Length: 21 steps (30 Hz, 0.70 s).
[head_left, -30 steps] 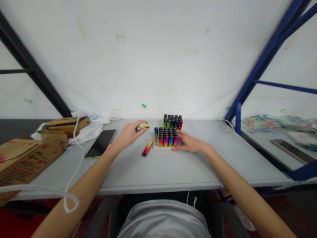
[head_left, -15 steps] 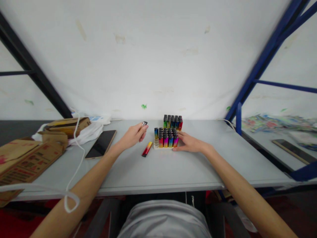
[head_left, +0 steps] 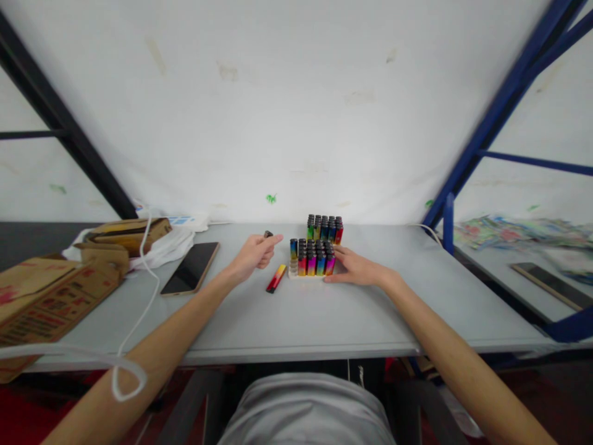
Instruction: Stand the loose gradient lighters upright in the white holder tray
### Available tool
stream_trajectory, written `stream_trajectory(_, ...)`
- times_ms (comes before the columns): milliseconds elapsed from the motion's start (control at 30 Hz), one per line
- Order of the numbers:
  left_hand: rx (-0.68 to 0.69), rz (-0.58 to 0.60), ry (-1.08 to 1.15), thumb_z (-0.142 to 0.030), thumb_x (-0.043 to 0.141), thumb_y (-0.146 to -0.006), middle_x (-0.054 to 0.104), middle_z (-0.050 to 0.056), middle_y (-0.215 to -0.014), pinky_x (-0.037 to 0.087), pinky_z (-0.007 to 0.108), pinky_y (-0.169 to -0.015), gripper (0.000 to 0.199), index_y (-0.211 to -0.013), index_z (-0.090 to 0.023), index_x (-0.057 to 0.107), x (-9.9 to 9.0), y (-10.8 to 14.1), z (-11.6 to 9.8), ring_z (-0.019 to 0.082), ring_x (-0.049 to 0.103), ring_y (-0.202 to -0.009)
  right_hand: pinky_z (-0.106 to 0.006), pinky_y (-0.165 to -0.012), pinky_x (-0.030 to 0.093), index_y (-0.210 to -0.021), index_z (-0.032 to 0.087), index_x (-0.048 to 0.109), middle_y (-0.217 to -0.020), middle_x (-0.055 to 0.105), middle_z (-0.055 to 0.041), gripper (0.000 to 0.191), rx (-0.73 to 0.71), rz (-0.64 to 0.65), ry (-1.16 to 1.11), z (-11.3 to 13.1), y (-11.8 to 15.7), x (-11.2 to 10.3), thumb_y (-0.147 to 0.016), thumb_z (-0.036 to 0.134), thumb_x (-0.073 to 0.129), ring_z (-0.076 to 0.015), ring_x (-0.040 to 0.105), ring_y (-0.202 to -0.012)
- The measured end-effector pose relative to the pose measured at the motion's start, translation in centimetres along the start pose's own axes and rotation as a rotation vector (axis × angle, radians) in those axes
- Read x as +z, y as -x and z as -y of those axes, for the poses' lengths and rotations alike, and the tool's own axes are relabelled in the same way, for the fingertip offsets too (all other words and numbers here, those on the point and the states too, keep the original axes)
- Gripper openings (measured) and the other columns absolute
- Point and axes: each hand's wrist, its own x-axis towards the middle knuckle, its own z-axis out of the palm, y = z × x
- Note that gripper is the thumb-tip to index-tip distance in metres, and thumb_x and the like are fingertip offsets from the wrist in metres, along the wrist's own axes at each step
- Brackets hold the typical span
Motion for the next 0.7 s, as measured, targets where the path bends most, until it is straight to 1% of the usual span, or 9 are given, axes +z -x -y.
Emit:
stream_trajectory(67,0.018,-0.026,-0.012,-0.058,0.072,-0.079,0.021,-0.01,-0.047,0.009,0.022,-0.04,0.064,-0.058,-0.024,0.023,0.23,0.17,-0.02,0.003,0.016,-0.04,-0.052,-0.126,0.031,-0.149,0.01,0.049,-0.159,0.042,-0.0201,0.091,0.003,0.008,-0.001,0.08,-0.03,-0.08,-0.086,0.073,0.064,-0.0371,0.041,-0.147)
stream_trajectory(133,0.023,-0.003,0.002,-0.059,0.071,-0.079,0.021,-0.01,-0.046,0.008,0.022,-0.04,0.063,-0.057,-0.024,0.023,0.34,0.28,-0.03,0.004,0.016,-0.039,-0.053,-0.126,0.031,-0.149,0.01,0.049,-0.159,0.042,-0.0204,0.091,0.0,0.007,-0.004,0.17,-0.02,-0.16,-0.086,0.073,0.064,-0.0372,0.041,-0.147)
stream_trajectory(200,0.03,0.011,-0.003,-0.061,0.066,-0.081,0.021,-0.01,-0.046,0.008,0.023,-0.04,0.062,-0.055,-0.024,0.024,0.37,0.29,0.03,0.004,0.016,-0.039,-0.053,-0.126,0.032,-0.15,0.012,0.049,-0.159,0.043,-0.0188,0.089,-0.01,0.0,-0.012,0.25,0.01,-0.22,-0.086,0.072,0.064,-0.0365,0.041,-0.147)
stream_trajectory(333,0.067,-0.063,-0.113,-0.062,0.059,-0.083,0.022,-0.009,-0.044,0.012,0.024,-0.04,0.058,-0.054,-0.024,0.026,0.42,0.04,0.36,0.005,0.017,-0.038,-0.052,-0.126,0.031,-0.15,0.015,0.049,-0.159,0.044,-0.0164,0.087,-0.024,-0.007,-0.018,0.3,0.09,-0.25,-0.086,0.072,0.065,-0.0354,0.041,-0.147)
stream_trajectory(533,0.153,-0.138,-0.262,-0.051,0.055,-0.079,0.023,-0.008,-0.043,0.017,0.025,-0.041,0.046,-0.051,-0.025,0.028,0.43,-0.18,0.62,0.007,0.02,-0.039,-0.054,-0.126,0.031,-0.151,0.014,0.048,-0.161,0.041,-0.0179,0.09,-0.015,-0.004,-0.022,0.28,0.13,-0.25,-0.085,0.073,0.064,-0.0372,0.041,-0.147)
stream_trajectory(700,0.228,-0.21,-0.413,-0.049,0.054,-0.077,0.026,-0.006,-0.045,0.02,0.026,-0.044,0.044,-0.05,-0.024,0.03,0.31,-0.37,0.89,0.009,0.025,-0.043,-0.054,-0.126,0.032,-0.15,0.014,0.049,-0.158,0.045,-0.0175,0.087,-0.017,0.008,-0.002,0.51,0.1,-0.43,-0.087,0.072,0.064,-0.0362,0.041,-0.147)
